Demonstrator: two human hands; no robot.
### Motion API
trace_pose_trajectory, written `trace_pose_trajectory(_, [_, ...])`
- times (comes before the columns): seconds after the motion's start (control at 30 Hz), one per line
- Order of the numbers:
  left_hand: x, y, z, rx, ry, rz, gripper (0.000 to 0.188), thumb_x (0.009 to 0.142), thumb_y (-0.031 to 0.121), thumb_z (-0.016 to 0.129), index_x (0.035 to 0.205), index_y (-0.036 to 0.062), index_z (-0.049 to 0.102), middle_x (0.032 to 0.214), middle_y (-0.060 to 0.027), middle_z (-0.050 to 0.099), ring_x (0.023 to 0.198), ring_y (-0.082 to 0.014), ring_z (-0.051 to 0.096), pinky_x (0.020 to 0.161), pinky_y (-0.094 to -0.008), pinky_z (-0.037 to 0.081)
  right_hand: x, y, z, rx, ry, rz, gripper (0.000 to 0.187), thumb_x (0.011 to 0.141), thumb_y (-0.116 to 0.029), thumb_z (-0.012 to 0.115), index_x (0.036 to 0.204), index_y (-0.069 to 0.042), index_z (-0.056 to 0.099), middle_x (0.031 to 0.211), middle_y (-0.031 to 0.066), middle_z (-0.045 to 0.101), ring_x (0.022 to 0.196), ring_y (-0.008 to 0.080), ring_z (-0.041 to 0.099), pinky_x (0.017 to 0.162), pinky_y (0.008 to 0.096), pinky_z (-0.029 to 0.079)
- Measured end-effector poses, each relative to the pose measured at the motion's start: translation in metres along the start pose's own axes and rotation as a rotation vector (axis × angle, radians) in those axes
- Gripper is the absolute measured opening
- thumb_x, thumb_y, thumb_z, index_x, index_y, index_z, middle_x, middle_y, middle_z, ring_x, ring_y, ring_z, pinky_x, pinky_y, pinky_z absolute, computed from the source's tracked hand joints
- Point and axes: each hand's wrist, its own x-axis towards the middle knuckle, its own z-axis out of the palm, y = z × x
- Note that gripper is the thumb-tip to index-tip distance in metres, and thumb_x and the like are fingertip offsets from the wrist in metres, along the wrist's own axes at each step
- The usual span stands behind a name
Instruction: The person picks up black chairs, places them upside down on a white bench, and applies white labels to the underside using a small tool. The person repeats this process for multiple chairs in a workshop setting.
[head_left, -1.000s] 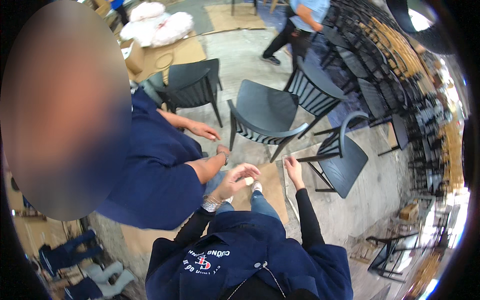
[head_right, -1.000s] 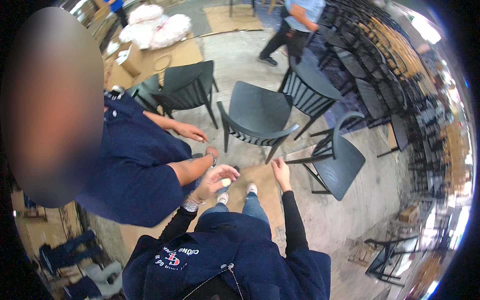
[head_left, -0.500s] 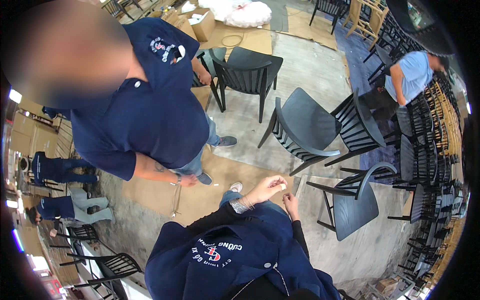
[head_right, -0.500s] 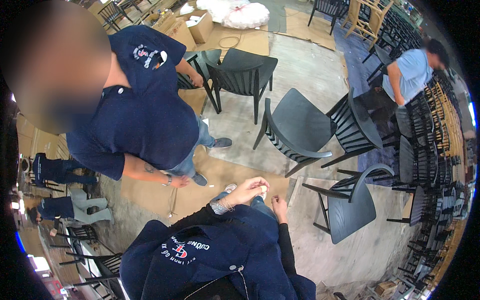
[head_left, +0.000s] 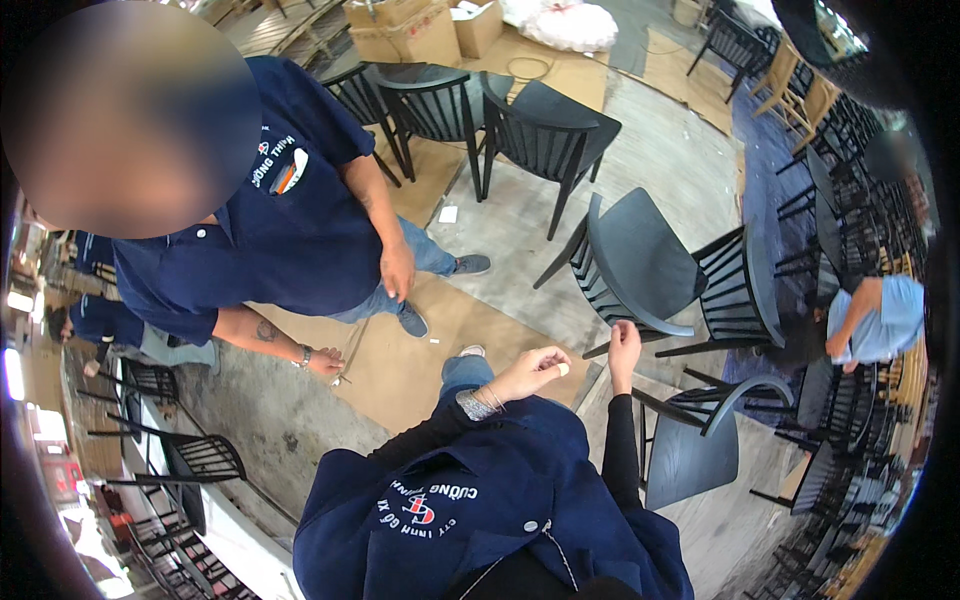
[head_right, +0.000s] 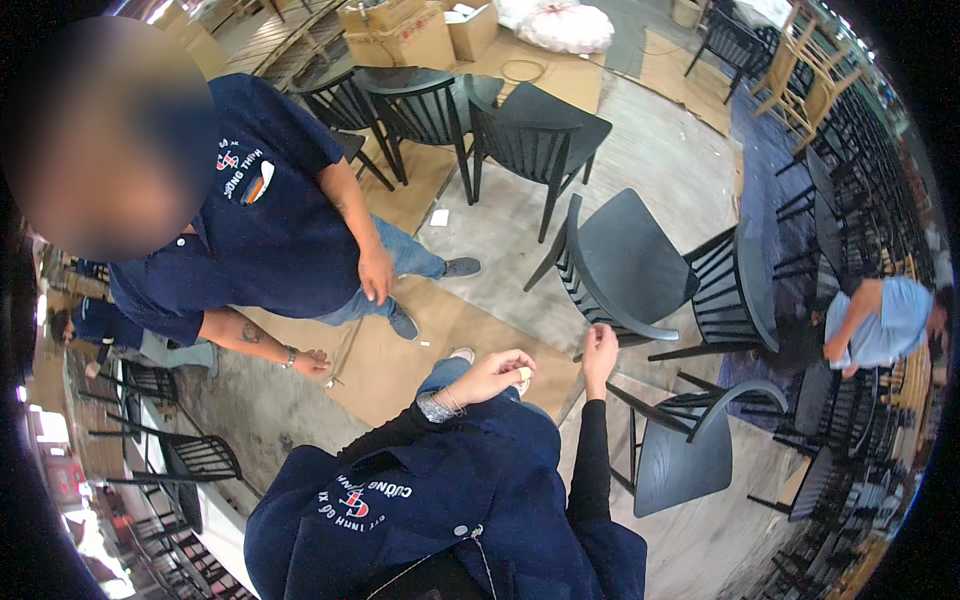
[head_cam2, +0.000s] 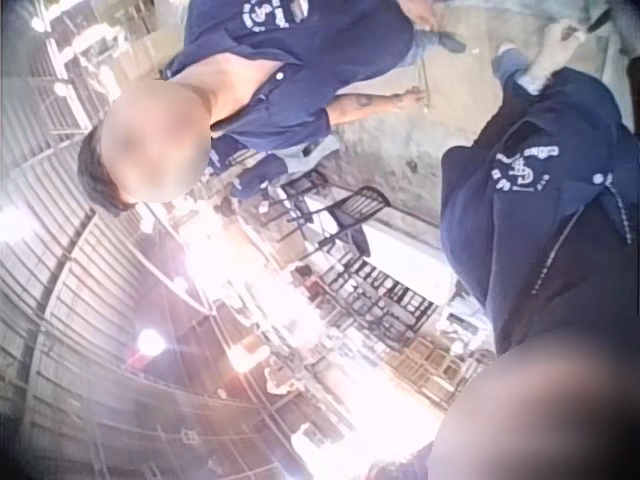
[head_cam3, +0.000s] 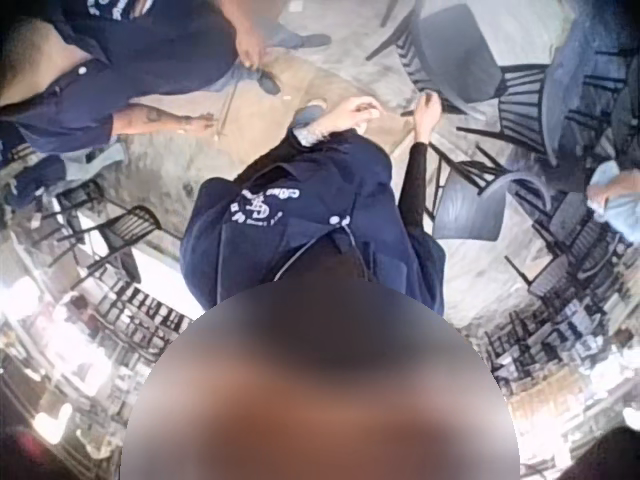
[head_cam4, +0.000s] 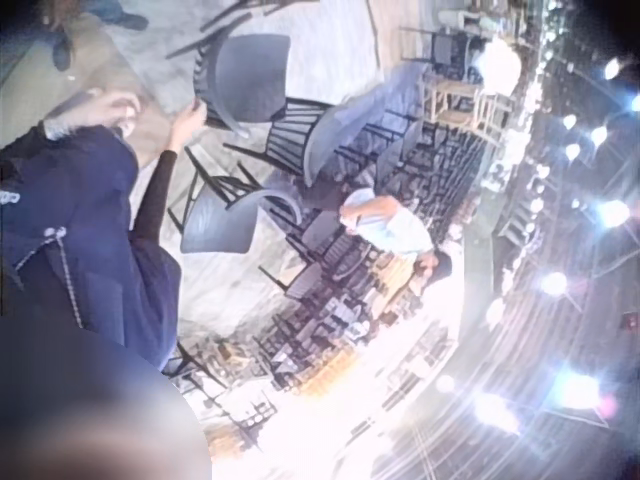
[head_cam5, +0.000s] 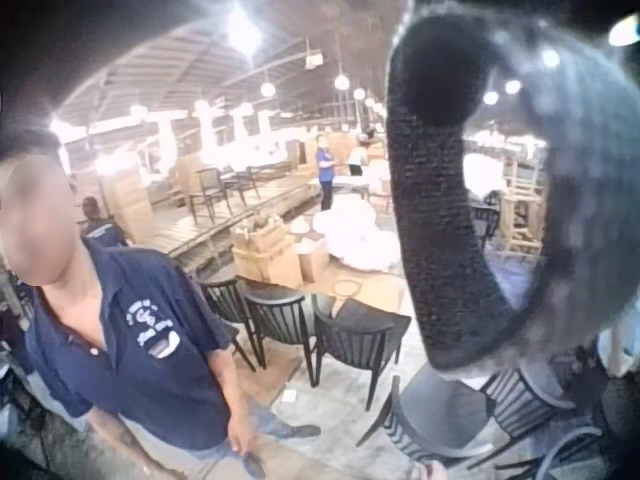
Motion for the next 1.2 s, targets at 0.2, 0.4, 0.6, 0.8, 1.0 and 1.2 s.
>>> trace_pose_trajectory(0.2, [0.0,-0.016,-0.017,-0.052,0.092,-0.157,0.017,0.09,0.016,0.053,0.101,0.0033,0.054,0.081,0.0003,0.058,0.073,-0.0063,0.055,0.066,-0.0223,0.045,0.042,-0.012,0.004,-0.16,0.127,-0.111,0.021,0.08,-0.016,0.058,0.095,-0.002,0.058,0.097,0.0172,0.056,0.096,0.0341,0.049,0.085,0.0422,0.038])
trace_pose_trajectory(0.4, [-0.001,-0.014,-0.031,0.113,0.266,-0.072,0.024,0.086,0.027,0.056,0.096,0.005,0.058,0.074,-0.0036,0.06,0.07,-0.0131,0.056,0.065,-0.0299,0.045,0.067,-0.005,0.021,-0.33,0.131,-0.131,0.027,0.078,-0.016,0.059,0.101,-0.002,0.057,0.102,0.0194,0.054,0.097,0.036,0.05,0.084,0.0436,0.039])
trace_pose_trajectory(0.6, [0.046,-0.022,-0.061,0.217,0.297,-0.019,0.029,0.083,0.033,0.057,0.093,0.0053,0.06,0.079,-0.0064,0.064,0.074,-0.0187,0.06,0.066,-0.0333,0.046,0.114,0.026,0.057,-0.178,-0.107,-0.006,0.028,0.084,-0.024,0.053,0.097,0.001,0.056,0.094,0.0198,0.058,0.089,0.037,0.053,0.078,0.0452,0.04])
trace_pose_trajectory(0.8, [0.127,-0.004,-0.113,0.338,0.17,0.021,0.027,0.08,0.034,0.058,0.088,0.0079,0.061,0.077,-0.0071,0.064,0.072,-0.021,0.061,0.065,-0.0358,0.046,0.141,0.037,0.098,-0.229,-0.187,0.177,0.038,0.084,-0.033,0.049,0.098,0.002,0.057,0.092,0.0238,0.061,0.085,0.0403,0.057,0.074,0.0468,0.042])
trace_pose_trajectory(1.0, [0.198,0.047,-0.187,0.481,0.162,0.123,0.027,0.082,0.031,0.058,0.091,0.005,0.056,0.077,-0.0092,0.062,0.071,-0.0192,0.059,0.064,-0.0342,0.046,0.163,-0.03,0.137,-0.513,-0.119,0.166,0.042,0.08,-0.029,0.059,0.107,0.002,0.054,0.105,0.0222,0.057,0.099,0.038,0.052,0.083,0.0449,0.042])
trace_pose_trajectory(1.2, [0.259,0.07,-0.28,0.227,0.183,-0.008,0.024,0.086,0.023,0.058,0.101,0.0044,0.056,0.082,-0.0069,0.063,0.075,-0.0147,0.06,0.068,-0.0286,0.048,0.245,-0.126,0.156,-0.194,-0.022,-0.036,0.025,0.081,-0.019,0.06,0.098,-0.001,0.058,0.097,0.0177,0.059,0.094,0.0343,0.053,0.082,0.0411,0.041])
